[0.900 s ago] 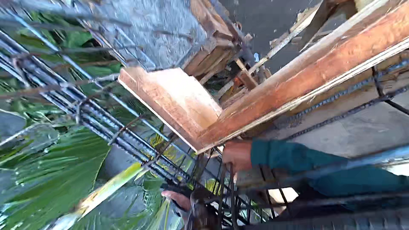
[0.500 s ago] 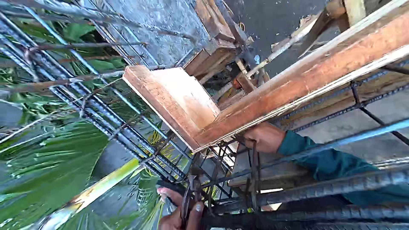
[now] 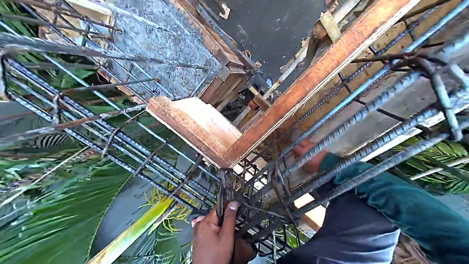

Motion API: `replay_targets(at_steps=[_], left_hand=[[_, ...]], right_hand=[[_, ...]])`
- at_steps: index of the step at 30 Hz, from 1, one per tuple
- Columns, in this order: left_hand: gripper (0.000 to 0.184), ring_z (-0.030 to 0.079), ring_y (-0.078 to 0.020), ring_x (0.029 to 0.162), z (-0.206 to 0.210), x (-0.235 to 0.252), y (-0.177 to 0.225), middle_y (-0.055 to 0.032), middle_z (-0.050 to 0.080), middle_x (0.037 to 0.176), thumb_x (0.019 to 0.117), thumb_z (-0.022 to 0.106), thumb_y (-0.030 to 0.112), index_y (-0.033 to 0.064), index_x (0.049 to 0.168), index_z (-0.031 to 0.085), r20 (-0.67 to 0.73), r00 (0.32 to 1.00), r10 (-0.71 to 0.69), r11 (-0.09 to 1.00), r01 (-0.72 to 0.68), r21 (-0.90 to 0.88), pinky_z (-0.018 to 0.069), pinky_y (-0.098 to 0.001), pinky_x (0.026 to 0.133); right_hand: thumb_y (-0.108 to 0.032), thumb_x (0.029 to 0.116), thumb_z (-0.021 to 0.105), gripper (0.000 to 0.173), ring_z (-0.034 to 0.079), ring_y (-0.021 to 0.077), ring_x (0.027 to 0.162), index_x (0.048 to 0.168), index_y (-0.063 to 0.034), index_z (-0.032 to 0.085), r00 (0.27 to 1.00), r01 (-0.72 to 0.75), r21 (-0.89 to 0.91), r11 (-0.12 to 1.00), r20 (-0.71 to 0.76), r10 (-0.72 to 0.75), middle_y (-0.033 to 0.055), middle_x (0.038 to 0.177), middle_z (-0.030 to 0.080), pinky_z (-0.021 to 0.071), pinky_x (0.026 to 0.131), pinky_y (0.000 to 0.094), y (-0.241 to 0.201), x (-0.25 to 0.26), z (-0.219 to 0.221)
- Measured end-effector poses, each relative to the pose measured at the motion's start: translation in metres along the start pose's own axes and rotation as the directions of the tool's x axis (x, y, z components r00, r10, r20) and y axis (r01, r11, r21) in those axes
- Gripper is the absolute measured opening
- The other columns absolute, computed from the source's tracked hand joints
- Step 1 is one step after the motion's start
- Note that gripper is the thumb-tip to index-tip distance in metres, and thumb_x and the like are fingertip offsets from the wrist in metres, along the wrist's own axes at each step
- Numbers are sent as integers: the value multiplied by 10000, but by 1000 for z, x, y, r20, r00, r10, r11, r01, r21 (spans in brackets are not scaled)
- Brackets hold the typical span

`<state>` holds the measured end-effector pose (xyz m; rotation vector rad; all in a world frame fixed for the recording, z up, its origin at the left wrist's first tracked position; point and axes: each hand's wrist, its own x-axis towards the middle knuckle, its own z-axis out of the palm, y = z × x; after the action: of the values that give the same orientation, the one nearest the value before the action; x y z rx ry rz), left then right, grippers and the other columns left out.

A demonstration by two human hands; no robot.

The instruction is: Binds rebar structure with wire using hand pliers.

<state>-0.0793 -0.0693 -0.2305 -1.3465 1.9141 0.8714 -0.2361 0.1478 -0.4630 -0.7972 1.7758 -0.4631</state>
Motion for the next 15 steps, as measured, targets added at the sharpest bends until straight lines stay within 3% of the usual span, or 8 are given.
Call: replay_targets(at_steps=[3, 5, 7, 9, 10, 11, 13, 15], left_hand=[[391, 680, -114, 654, -3, 1, -2, 12, 699, 719, 1023, 517, 405, 82, 949, 726, 15, 1000, 20, 1000, -19, -6, 565, -393, 651], [390, 680, -95, 633, -4, 0, -6, 26, 699, 711, 1026, 508, 400, 87, 942, 725, 26, 998, 65, 998, -65, -16, 577, -358, 628], [379, 682, -83, 620, -6, 5, -9, 33, 705, 715, 1031, 507, 393, 90, 938, 715, 10, 995, 102, 994, -101, -36, 587, -327, 605], [365, 679, -85, 612, -8, 7, -10, 28, 711, 723, 1034, 515, 382, 87, 949, 713, -7, 995, 99, 994, -99, -51, 580, -322, 586], [360, 678, -84, 608, -9, 7, -10, 29, 713, 725, 1036, 515, 376, 84, 954, 710, -10, 995, 95, 994, -95, -51, 573, -315, 577], [354, 676, -79, 606, -9, 7, -9, 33, 712, 723, 1036, 515, 370, 84, 955, 707, -9, 996, 93, 994, -93, -49, 569, -307, 572], [357, 674, -76, 606, -7, 6, -11, 35, 706, 715, 1032, 518, 374, 83, 947, 708, -4, 995, 96, 994, -96, -43, 569, -303, 576], [353, 673, -70, 603, -4, 6, -14, 40, 705, 709, 1026, 529, 377, 88, 939, 711, -4, 995, 102, 994, -102, -41, 569, -300, 577]], right_hand=[[-199, 1000, 637, 365, 673, 377, 1052, 1219, 93, 623, 927, -348, 499, 794, 55, 371, 263, 1124, 680, 520, 973, 555, -40, -14, 14], [-210, 988, 673, 509, 644, 421, 1146, 1374, 84, 520, 816, -503, 583, 638, 77, 573, 308, 1230, 648, 483, 1040, 566, -54, -16, 16], [-203, 1098, 493, 486, 624, 356, 1200, 1486, 81, 423, 820, -569, 534, 626, 310, 481, 304, 1369, 579, 467, 1053, 466, -50, -10, 9], [-222, 1121, 416, 429, 677, 241, 943, 1383, 106, 496, 836, -547, 647, 531, 383, 394, 270, 1190, 638, 566, 829, 346, -42, 0, 34], [-248, 1120, 417, 407, 676, 210, 842, 1301, 91, 549, 798, -591, 660, 464, 390, 460, 225, 1080, 663, 568, 759, 336, -54, 5, 42], [-251, 1125, 405, 403, 667, 206, 876, 1296, 75, 570, 747, -652, 618, 440, 422, 514, 199, 1092, 661, 554, 810, 351, -64, 12, 46], [-134, 1122, 385, 388, 612, 302, 1202, 1361, 127, 544, 710, -692, 589, 417, 453, 539, 277, 1343, 599, 443, 1083, 438, -75, 19, 46], [-113, 1121, 387, 316, 587, 218, 931, 1246, 102, 581, 654, -637, 752, 168, 413, 634, 195, 1093, 609, 493, 886, 356, -74, 21, 56]])
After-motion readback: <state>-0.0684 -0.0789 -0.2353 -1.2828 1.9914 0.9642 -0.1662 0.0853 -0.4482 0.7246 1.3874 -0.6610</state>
